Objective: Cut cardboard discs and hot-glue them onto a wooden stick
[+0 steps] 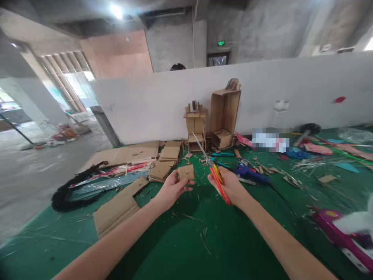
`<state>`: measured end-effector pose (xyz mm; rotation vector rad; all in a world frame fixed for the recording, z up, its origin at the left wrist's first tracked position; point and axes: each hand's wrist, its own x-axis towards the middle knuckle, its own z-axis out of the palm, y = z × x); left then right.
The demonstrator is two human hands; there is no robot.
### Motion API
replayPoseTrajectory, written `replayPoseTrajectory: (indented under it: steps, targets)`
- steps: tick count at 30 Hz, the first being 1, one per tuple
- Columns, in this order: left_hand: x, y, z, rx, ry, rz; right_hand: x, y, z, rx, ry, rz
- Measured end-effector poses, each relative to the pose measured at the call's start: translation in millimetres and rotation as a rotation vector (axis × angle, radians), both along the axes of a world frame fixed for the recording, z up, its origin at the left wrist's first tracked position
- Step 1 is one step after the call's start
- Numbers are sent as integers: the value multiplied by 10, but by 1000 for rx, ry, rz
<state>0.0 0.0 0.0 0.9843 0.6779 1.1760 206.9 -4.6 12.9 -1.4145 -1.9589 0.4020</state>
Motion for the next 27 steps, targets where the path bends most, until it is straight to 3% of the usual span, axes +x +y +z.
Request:
replayPoseTrajectory:
  steps: [4, 11, 21, 27]
  targets:
    - [19, 60, 9, -40, -87, 133, 34, -60, 47, -10, -18, 66]
    - [19, -23, 369, 108, -137, 216, -39, -273, 177, -154, -183, 140]
    - [-31, -53, 449, 202, 63, 257, -125, -280, 155, -179, -131, 150]
    - [-60, -111, 668, 213, 234, 246, -136, -293, 139, -140, -66, 141]
